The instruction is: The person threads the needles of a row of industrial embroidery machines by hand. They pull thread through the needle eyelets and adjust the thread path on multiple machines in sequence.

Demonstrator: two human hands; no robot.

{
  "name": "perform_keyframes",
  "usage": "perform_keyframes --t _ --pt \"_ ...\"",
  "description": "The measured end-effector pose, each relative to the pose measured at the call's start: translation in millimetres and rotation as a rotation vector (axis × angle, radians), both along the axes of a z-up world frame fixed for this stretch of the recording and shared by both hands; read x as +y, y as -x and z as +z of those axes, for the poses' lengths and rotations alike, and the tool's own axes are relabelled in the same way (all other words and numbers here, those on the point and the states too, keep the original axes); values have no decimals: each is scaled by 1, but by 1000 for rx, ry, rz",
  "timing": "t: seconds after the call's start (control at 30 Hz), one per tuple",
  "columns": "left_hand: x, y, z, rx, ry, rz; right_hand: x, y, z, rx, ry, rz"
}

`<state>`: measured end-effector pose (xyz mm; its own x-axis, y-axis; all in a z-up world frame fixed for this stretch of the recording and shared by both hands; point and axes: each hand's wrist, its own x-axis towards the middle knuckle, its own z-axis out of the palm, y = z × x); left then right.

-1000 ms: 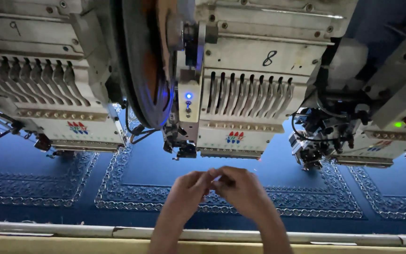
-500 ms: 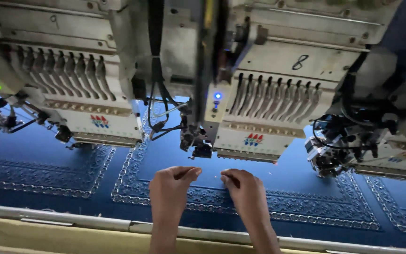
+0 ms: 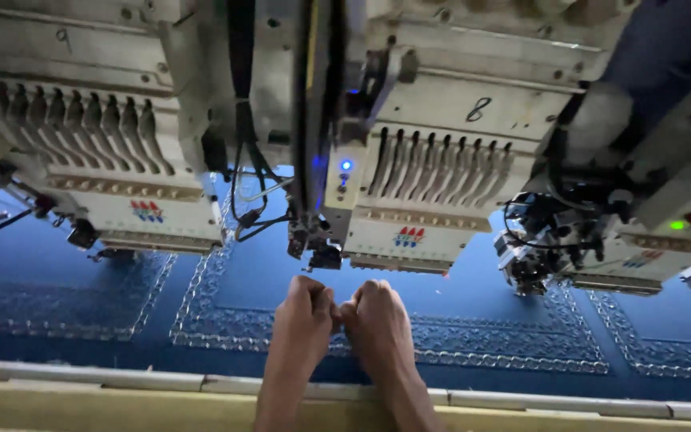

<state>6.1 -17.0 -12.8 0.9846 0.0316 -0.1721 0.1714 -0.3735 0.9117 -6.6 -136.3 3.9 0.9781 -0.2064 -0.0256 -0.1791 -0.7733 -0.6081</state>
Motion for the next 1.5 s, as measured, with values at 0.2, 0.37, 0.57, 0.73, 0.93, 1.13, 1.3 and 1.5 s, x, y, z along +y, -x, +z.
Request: perform_keyframes --t 0.2,0.37,0.57,0.73,0.93,1.13,1.3,1.5 --pt "-5 3 8 41 -3 -57 -68 4 -57 164 288 82" --pt "-6 10 25 63 -62 -66 -143 11 -58 -66 151 9" --pt "-12 11 28 54 -56 -77 -132 26 -3 -180 -470 -339" --pt "-14 12 32 72 -53 -77 -117 19 8 -116 -435 -330" --pt "-15 15 36 104 -61 -94 -125 18 6 -84 -406 -330" --pt "-15 14 36 95 -79 -112 -139 23 15 -146 -728 -374" --pt "-19 14 37 131 -58 -148 -143 22 13 229 -310 -80" --pt "-48 17 16 -25 -68 -186 -146 29 21 363 -122 63"
